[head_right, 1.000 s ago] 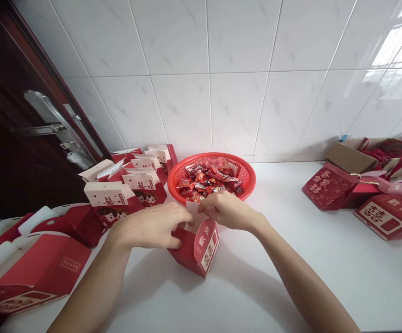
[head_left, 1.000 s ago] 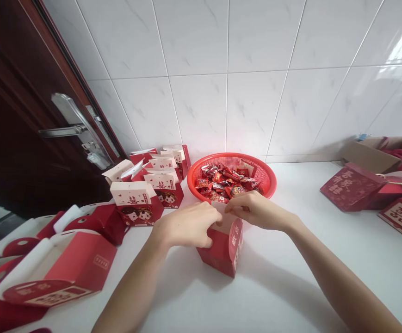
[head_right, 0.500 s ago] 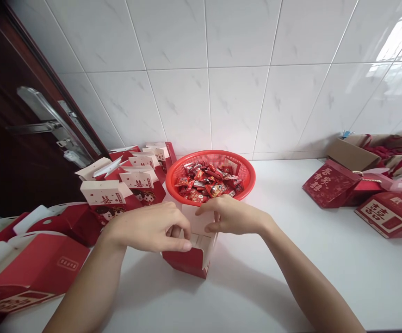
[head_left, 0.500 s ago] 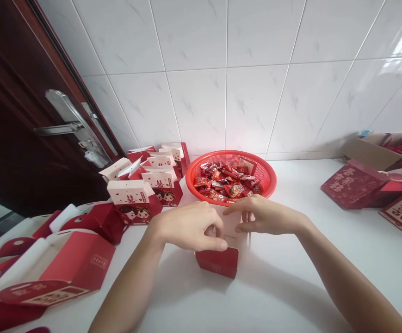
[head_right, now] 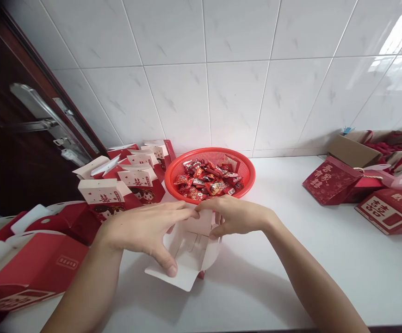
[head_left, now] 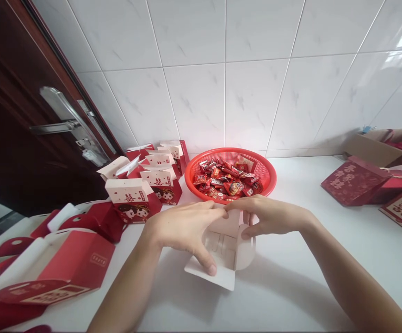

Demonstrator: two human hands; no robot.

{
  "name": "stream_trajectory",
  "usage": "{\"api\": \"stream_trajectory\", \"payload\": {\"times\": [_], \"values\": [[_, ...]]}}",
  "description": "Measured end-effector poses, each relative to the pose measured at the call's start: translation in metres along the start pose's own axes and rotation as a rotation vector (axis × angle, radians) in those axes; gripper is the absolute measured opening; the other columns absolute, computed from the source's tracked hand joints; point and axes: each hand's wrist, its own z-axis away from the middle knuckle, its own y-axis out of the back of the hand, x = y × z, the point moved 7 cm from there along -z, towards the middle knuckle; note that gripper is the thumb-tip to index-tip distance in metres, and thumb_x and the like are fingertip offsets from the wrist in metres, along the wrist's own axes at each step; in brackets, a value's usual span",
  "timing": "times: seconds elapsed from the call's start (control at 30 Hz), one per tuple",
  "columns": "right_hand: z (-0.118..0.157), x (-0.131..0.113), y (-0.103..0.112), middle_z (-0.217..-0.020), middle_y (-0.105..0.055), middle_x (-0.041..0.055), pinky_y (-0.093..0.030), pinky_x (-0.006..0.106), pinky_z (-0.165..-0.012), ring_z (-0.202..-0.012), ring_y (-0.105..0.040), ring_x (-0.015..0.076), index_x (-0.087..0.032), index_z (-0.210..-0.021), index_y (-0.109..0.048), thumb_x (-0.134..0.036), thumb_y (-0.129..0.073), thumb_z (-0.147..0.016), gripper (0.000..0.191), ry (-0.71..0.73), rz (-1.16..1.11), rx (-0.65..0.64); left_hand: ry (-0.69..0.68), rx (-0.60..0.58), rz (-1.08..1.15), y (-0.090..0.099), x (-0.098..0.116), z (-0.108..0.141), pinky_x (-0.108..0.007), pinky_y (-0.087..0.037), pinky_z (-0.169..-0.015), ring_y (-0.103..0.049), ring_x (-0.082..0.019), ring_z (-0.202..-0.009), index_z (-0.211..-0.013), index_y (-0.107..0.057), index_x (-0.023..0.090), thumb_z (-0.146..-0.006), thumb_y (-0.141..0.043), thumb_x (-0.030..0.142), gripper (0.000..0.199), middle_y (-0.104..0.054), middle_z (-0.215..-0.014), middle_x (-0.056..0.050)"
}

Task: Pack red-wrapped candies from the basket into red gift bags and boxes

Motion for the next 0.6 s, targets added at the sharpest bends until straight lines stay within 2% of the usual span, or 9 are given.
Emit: {"api": "stream_trajectory", "payload": {"times": [0.27,0.37,0.47,0.53,0.6], "values": [[0.001,0.009,0.002,-0.092,-0.071,0.0030,-0.050,0.026,-0.063,-0.081,-0.070,0.0200,-0.022,-0.128,-0.053,-0.019,-0.072,-0.082,0.050,-0.054,-0.020,0.044,0.062,0.005,-0.017,-0.001,-0.006,0.002,-0.039,-0.050,-0.099,-0.050,-0.038,-0.136,-0.155,-0.035,0.021,-0.062,-0.082,0.060,0.111,-0.049,-0.152,-0.016],[0.000,0.012,0.003,-0.089,-0.071,0.0033,-0.050,0.027,-0.061,-0.082,-0.071,0.0218,-0.022,-0.117,-0.050,-0.023,-0.073,-0.080,0.044,-0.116,-0.038,0.083,0.074,-0.023,-0.026,-0.002,-0.010,-0.001,-0.043,-0.047,-0.106,-0.039,-0.040,-0.147,-0.161,-0.023,0.021,-0.063,-0.079,0.060,0.119,-0.035,-0.164,-0.018],[-0.002,0.014,0.005,-0.082,-0.072,0.0009,-0.048,0.027,-0.056,-0.072,-0.070,0.0204,-0.023,-0.106,-0.046,-0.023,-0.068,-0.084,0.032,-0.171,-0.043,0.138,0.077,-0.039,-0.035,-0.003,-0.012,-0.002,-0.047,-0.041,-0.114,-0.025,-0.041,-0.154,-0.164,-0.010,0.019,-0.063,-0.078,0.059,0.129,-0.018,-0.171,-0.019],[-0.003,0.017,0.006,-0.074,-0.070,-0.0009,-0.046,0.027,-0.053,-0.063,-0.069,0.0187,-0.023,-0.095,-0.046,-0.021,-0.062,-0.087,0.019,-0.200,-0.049,0.170,0.071,-0.042,-0.028,-0.003,-0.012,-0.003,-0.045,-0.041,-0.114,-0.026,-0.040,-0.154,-0.165,-0.008,0.019,-0.063,-0.078,0.058,0.130,-0.019,-0.171,-0.019],[-0.006,0.019,0.006,-0.070,-0.069,-0.0008,-0.047,0.027,-0.051,-0.059,-0.070,0.0180,-0.023,-0.082,-0.045,-0.019,-0.059,-0.088,0.015,-0.193,-0.069,0.194,0.067,-0.039,-0.021,-0.003,-0.012,-0.003,-0.043,-0.043,-0.111,-0.030,-0.040,-0.152,-0.165,-0.008,0.019,-0.063,-0.079,0.058,0.130,-0.023,-0.170,-0.019]]}}
